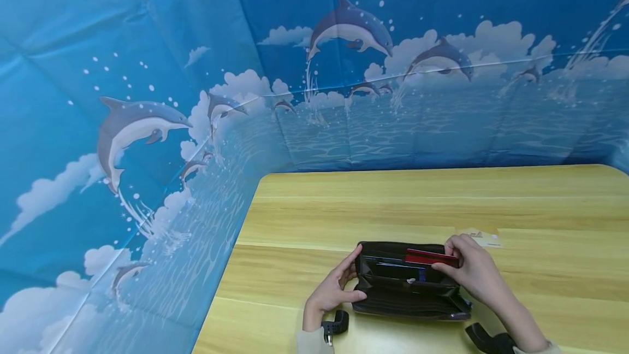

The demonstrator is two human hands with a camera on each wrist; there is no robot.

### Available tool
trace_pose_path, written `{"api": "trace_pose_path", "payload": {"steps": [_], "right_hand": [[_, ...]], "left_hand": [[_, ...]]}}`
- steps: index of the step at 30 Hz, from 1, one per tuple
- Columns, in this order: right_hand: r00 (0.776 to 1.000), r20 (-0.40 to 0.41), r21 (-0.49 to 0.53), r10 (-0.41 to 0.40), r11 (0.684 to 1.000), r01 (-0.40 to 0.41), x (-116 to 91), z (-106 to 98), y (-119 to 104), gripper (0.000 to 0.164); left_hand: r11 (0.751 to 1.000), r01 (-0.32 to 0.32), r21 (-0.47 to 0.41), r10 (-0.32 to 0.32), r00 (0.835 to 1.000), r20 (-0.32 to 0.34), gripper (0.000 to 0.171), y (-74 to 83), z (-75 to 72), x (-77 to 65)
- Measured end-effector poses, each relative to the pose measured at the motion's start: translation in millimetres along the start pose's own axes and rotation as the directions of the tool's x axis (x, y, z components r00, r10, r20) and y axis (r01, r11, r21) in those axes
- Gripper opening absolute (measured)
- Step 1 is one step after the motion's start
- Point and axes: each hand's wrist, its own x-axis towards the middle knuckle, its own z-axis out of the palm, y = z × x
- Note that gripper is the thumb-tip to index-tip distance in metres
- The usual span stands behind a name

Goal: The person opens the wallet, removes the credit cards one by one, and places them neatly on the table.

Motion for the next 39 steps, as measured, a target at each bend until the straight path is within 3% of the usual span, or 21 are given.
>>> {"api": "trace_pose_path", "payload": {"steps": [12, 20, 28, 33, 39], "right_hand": [[0.997, -0.004, 0.025, 0.073, 0.997, -0.073, -3.6, -0.7, 2.8, 0.035], [0.993, -0.053, 0.076, 0.104, 0.992, -0.1, -5.8, 2.6, 5.9, 0.035], [0.987, -0.021, 0.163, 0.157, 0.975, -0.152, -8.5, -0.3, 8.4, 0.033], [0.974, 0.004, 0.184, 0.228, 0.957, -0.225, -11.5, -2.7, 7.0, 0.025], [0.949, 0.043, 0.203, 0.312, 0.927, -0.314, -14.8, -6.0, 6.8, 0.013]], "left_hand": [[1.0, 0.01, 0.002, -0.01, 1.0, -0.006, 0.088, -2.4, -0.8, 0.1], [1.0, 0.019, 0.002, -0.019, 1.0, -0.008, 0.09, -1.6, -0.1, -1.0], [1.0, 0.017, 0.01, -0.017, 1.0, -0.003, 0.088, 1.5, 0.1, 0.3], [0.999, 0.037, 0.015, -0.037, 0.999, 0.008, 0.09, 3.7, 0.7, 1.4], [0.999, 0.043, 0.022, -0.043, 0.999, 0.02, 0.089, 20.6, 3.2, 1.4]]}}
